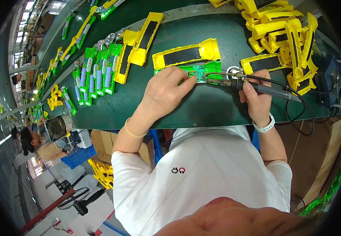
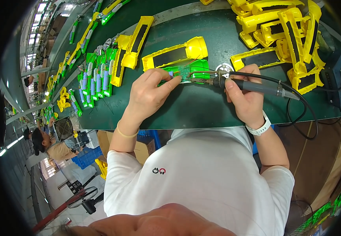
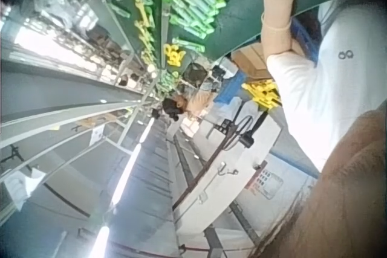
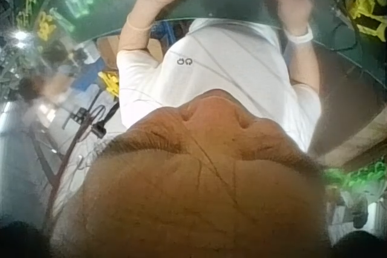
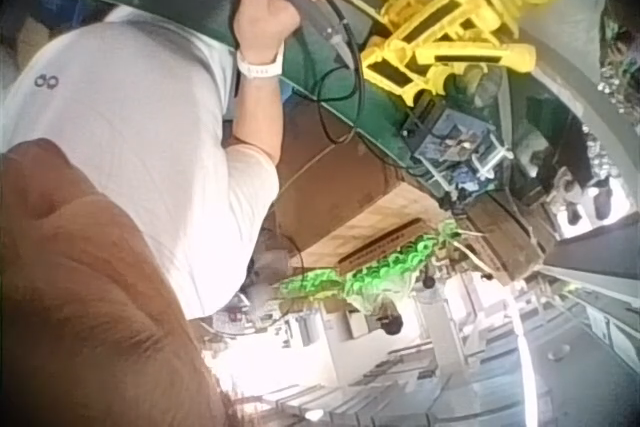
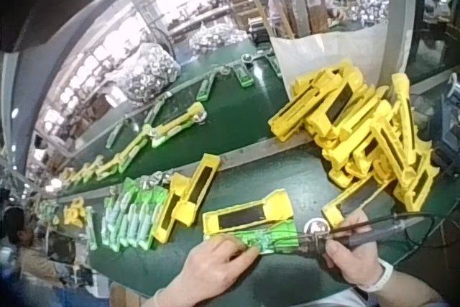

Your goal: Soldering electronic components onto circuit boards for flashlight assembly on a production line.

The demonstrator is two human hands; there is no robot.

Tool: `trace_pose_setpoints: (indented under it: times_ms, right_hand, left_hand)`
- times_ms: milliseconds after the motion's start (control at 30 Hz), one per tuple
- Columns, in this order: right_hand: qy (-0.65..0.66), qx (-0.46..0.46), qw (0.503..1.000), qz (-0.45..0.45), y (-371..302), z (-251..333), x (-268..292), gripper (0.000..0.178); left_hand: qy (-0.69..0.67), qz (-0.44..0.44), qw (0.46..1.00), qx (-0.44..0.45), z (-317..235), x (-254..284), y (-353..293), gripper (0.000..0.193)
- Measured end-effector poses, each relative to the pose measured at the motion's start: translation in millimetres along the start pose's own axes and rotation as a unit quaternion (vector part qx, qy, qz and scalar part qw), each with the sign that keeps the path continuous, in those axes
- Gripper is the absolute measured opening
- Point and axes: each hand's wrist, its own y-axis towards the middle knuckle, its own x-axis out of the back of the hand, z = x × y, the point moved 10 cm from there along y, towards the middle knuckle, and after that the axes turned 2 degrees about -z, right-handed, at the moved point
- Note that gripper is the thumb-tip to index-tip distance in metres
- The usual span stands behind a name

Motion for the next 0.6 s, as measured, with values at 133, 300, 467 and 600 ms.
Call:
trace_pose_setpoints:
  times_ms: [133,300,467,600]
  right_hand:
    - [-0.022,-0.005,0.999,0.024,2,-3,-6,0.026]
    - [0.008,0.002,1.0,-0.018,1,-1,2,0.025]
    - [0.089,0.067,0.988,-0.108,-3,15,27,0.02]
    - [0.102,0.104,0.98,-0.136,-4,24,36,0.019]
  left_hand:
    - [0.014,0.004,1.0,-0.02,-5,-1,0,0.021]
    - [0.021,0.004,0.999,-0.038,-6,-1,1,0.021]
    - [0.031,0.006,0.999,-0.041,-7,-1,-1,0.021]
    - [0.012,0.037,0.998,-0.041,-7,-4,-1,0.023]
